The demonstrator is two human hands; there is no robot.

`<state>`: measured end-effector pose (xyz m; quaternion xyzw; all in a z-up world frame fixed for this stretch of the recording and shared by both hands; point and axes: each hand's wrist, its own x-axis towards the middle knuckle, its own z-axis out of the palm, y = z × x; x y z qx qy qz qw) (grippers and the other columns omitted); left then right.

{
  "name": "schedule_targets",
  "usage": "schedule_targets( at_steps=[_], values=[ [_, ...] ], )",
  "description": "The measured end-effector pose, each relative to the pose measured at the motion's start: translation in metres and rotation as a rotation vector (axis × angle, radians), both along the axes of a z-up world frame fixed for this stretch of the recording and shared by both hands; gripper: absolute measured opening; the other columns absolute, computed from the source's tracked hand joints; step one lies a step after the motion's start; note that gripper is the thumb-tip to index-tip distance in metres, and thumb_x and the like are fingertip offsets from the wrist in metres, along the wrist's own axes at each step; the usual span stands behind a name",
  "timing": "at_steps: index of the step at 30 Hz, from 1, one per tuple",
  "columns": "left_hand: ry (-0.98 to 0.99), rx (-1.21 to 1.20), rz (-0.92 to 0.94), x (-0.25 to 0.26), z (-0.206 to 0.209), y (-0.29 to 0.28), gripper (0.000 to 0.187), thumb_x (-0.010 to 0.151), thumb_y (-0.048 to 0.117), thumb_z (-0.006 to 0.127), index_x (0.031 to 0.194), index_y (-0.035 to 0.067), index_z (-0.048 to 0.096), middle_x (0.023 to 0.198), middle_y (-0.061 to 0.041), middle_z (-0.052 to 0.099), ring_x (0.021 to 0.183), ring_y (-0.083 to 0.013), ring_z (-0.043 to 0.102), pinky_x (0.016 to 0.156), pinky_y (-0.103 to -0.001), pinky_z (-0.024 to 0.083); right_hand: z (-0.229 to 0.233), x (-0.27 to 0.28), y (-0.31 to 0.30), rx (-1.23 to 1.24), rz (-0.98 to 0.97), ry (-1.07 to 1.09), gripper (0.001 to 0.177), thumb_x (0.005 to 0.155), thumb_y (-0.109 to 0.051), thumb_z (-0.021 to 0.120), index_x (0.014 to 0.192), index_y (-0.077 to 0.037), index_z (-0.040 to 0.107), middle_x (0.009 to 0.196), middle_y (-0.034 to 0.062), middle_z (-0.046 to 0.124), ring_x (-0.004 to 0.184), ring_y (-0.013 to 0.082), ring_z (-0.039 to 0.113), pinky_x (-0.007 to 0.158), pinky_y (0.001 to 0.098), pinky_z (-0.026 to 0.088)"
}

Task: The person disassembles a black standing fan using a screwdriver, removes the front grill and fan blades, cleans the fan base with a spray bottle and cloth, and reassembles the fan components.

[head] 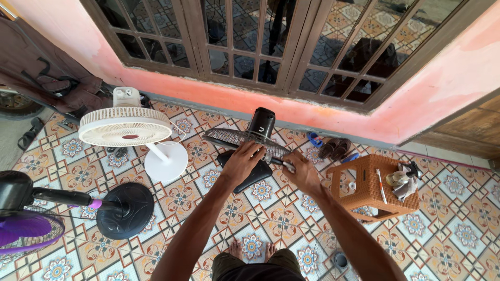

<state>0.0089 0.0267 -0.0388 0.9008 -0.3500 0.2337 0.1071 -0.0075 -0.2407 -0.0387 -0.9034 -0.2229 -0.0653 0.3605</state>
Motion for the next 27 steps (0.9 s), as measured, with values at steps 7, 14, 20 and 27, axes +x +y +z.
schedule_targets(
  at_steps=[7,14,20,27],
  values=[
    [0.077,0.133,0.011,0.001,0.019,-0.001,0.043,0.088,0.009,0.070,0.130,0.003,0.061,0.133,-0.012,0.049,0.129,-0.0308,0.051,0.115,-0.051,0.044,0.009,0.011,0.001,-0.093,0.068,-0.193,0.023,0.084,0.002,0.073,0.105,0.005,0.066,0.091,0.0174,0.066,0.058,0.0206,0.065,0.037,0.0257,0.051],
    [0.045,0.098,-0.047,-0.007,0.021,0.001,0.047,0.086,0.008,0.071,0.131,0.002,0.061,0.123,-0.012,0.049,0.121,-0.0260,0.051,0.108,-0.045,0.050,-0.001,0.015,-0.004,-0.073,0.114,-0.381,0.025,0.087,0.000,0.071,0.110,0.003,0.062,0.098,0.0170,0.066,0.059,0.0178,0.064,0.036,0.0234,0.050],
    [0.070,0.207,-0.008,-0.007,0.006,-0.001,0.050,0.084,0.007,0.069,0.132,-0.003,0.059,0.125,-0.014,0.050,0.118,-0.0261,0.051,0.108,-0.042,0.049,0.002,0.005,-0.005,-0.169,0.020,-0.300,0.018,0.094,-0.008,0.068,0.111,-0.003,0.067,0.098,0.0138,0.064,0.055,0.0193,0.061,0.036,0.0285,0.049],
    [0.010,0.077,-0.067,-0.009,-0.013,0.007,0.046,0.086,0.009,0.071,0.130,0.002,0.062,0.126,-0.013,0.051,0.119,-0.0258,0.053,0.104,-0.043,0.051,-0.009,-0.003,-0.001,-0.212,0.031,-0.353,0.013,0.098,0.000,0.066,0.110,0.001,0.069,0.100,0.0194,0.065,0.048,0.0170,0.059,0.030,0.0222,0.041]
  ],
)
